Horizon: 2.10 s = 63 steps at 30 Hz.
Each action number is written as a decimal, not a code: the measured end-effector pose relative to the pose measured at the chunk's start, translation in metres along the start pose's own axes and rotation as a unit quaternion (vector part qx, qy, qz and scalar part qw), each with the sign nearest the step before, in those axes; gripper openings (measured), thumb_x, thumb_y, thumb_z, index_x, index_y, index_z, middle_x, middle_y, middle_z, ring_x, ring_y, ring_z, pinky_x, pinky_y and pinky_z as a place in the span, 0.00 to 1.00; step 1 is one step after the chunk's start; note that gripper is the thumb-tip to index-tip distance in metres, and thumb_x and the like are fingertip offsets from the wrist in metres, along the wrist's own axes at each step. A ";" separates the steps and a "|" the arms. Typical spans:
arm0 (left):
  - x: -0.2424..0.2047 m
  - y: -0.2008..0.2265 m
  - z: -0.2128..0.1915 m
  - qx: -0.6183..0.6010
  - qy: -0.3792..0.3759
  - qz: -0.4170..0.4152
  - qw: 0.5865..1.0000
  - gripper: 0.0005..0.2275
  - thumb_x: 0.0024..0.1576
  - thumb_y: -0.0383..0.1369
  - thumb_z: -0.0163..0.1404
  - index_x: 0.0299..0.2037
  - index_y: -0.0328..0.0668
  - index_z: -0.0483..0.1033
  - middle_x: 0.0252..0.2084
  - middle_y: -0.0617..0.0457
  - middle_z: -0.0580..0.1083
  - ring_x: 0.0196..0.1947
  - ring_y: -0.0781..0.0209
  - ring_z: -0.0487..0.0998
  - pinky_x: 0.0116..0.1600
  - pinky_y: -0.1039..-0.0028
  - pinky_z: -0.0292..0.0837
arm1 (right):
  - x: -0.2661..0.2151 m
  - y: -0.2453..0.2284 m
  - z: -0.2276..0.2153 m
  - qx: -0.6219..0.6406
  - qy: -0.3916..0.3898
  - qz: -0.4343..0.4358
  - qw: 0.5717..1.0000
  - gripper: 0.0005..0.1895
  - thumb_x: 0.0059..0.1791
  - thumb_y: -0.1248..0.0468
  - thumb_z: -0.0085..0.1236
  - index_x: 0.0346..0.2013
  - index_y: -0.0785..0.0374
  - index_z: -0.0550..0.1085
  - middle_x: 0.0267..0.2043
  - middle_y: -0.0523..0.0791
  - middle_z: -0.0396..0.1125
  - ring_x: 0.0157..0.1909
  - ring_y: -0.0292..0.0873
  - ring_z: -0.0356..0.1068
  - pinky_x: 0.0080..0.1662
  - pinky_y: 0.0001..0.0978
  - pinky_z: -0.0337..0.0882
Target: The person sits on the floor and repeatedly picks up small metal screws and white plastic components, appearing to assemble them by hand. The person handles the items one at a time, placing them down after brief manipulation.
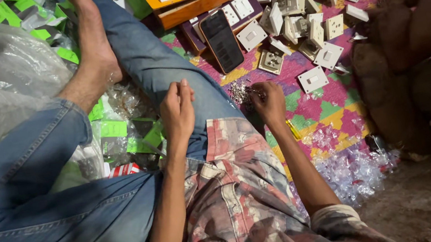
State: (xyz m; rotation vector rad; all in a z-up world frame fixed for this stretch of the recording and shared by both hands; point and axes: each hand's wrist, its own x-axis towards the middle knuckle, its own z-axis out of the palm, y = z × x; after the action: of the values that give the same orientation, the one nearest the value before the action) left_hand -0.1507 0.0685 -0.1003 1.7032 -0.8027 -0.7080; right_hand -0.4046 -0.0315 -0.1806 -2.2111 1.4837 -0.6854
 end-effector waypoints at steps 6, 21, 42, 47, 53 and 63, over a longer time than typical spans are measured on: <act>0.000 0.002 -0.001 0.009 -0.004 -0.005 1.000 0.17 0.67 0.43 0.44 0.35 0.35 0.74 0.27 0.51 0.78 0.30 0.61 0.82 0.37 0.69 0.73 | 0.024 0.001 0.007 -0.037 0.009 -0.003 0.999 0.07 0.48 0.65 0.64 0.40 0.62 0.81 0.41 0.51 0.73 0.46 0.56 0.68 0.51 0.46 0.67; -0.002 0.002 -0.001 -0.020 -0.011 0.008 1.000 0.18 0.68 0.42 0.41 0.34 0.35 0.74 0.26 0.51 0.77 0.27 0.62 0.80 0.34 0.70 0.72 | 0.020 0.006 0.008 -0.042 -0.040 -0.008 0.998 0.09 0.45 0.64 0.67 0.40 0.57 0.84 0.37 0.49 0.72 0.43 0.53 0.69 0.45 0.44 0.70; -0.003 0.013 -0.003 0.014 -0.022 0.024 0.999 0.13 0.66 0.38 0.50 0.36 0.35 0.77 0.25 0.48 0.76 0.25 0.61 0.75 0.33 0.71 0.69 | 0.011 -0.001 0.009 0.289 0.002 0.167 0.943 0.09 0.50 0.62 0.66 0.39 0.64 0.78 0.35 0.41 0.75 0.36 0.33 0.72 0.40 0.25 0.69; -0.010 0.032 -0.006 -0.049 -0.077 0.134 0.987 0.06 0.59 0.29 0.56 0.44 0.36 0.79 0.37 0.51 0.79 0.28 0.65 0.77 0.32 0.76 0.70 | 0.011 -0.054 -0.004 0.472 -0.052 0.211 0.854 0.05 0.52 0.66 0.63 0.41 0.64 0.78 0.35 0.37 0.71 0.35 0.29 0.65 0.39 0.22 0.64; -0.013 0.045 -0.010 -0.066 -0.069 0.179 0.979 0.07 0.58 0.24 0.57 0.45 0.36 0.81 0.39 0.50 0.79 0.29 0.67 0.78 0.34 0.77 0.72 | 0.019 -0.130 -0.015 0.564 -0.124 0.209 0.789 0.05 0.52 0.66 0.61 0.41 0.63 0.77 0.34 0.37 0.70 0.34 0.29 0.65 0.39 0.21 0.65; -0.011 0.035 -0.008 -0.098 -0.029 0.132 0.986 0.03 0.57 0.22 0.58 0.38 0.32 0.79 0.34 0.51 0.78 0.25 0.68 0.78 0.30 0.78 0.71 | 0.012 -0.161 -0.020 0.536 -0.124 0.138 0.824 0.05 0.54 0.68 0.60 0.44 0.64 0.76 0.40 0.41 0.70 0.42 0.32 0.68 0.45 0.25 0.68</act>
State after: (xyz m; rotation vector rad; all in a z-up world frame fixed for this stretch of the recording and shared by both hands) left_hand -0.1567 0.0748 -0.0633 1.3745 -0.9482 -0.6327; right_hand -0.2933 0.0147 -0.0711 -1.1276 0.8730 -0.8087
